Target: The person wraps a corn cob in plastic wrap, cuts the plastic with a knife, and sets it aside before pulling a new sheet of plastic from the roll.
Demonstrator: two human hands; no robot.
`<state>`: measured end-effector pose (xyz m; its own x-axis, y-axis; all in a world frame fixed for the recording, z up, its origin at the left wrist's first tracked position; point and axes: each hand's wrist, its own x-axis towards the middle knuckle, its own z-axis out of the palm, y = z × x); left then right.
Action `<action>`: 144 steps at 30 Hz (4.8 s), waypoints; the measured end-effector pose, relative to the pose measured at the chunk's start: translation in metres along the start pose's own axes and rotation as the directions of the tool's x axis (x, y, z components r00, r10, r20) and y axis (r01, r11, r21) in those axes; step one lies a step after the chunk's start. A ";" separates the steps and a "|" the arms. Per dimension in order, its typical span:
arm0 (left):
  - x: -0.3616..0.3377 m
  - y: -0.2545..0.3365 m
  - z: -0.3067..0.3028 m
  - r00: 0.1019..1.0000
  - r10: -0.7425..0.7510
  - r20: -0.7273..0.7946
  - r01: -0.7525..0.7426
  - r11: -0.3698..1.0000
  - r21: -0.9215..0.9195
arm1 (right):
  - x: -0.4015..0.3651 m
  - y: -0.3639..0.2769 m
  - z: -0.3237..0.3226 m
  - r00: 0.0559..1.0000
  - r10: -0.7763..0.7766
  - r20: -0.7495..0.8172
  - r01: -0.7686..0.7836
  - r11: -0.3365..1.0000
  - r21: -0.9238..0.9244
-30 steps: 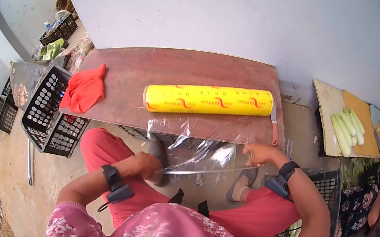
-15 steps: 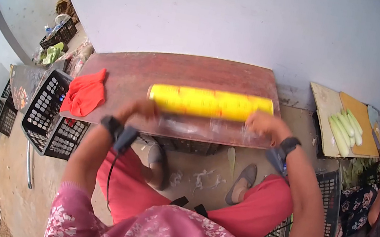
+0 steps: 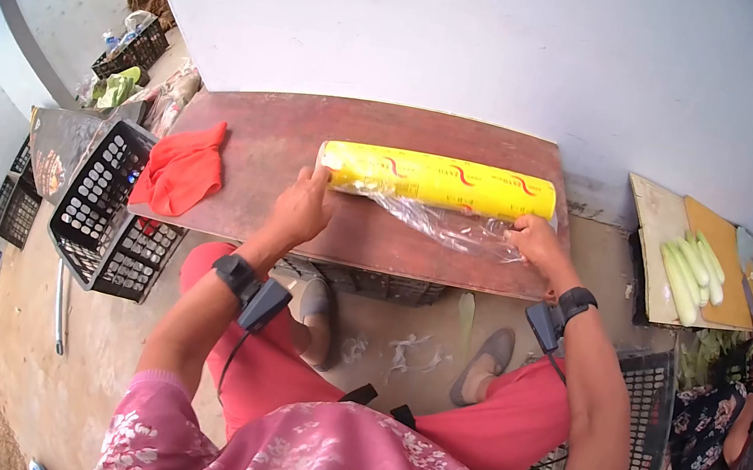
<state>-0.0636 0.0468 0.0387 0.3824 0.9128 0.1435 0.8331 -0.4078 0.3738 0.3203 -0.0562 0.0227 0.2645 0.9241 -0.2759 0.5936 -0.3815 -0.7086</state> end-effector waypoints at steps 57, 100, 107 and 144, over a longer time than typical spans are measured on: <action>0.072 0.021 -0.064 0.987 0.142 0.069 0.020 0.319 -0.948 | -0.015 -0.009 -0.042 1.000 -0.015 -0.003 0.015 0.998 0.063; 0.104 0.068 -0.155 0.908 -0.076 -0.412 -0.390 0.208 -0.897 | -0.028 -0.141 -0.127 0.827 -0.171 -0.535 0.470 0.733 0.492; 0.081 0.042 -0.137 0.934 -0.068 -0.351 -0.340 0.136 -0.930 | -0.041 -0.135 -0.113 0.823 -0.262 -0.505 0.447 0.847 0.288; 0.057 0.063 -0.167 0.946 0.035 -0.322 -0.323 0.204 -0.924 | -0.030 -0.108 -0.037 0.849 -0.269 -0.455 0.314 0.949 0.026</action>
<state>-0.0567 0.0771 0.2237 0.2621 0.8567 0.4442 -0.3227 -0.3560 0.8770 0.2759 -0.0436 0.1317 0.4110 0.8762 0.2519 0.6271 -0.0712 -0.7757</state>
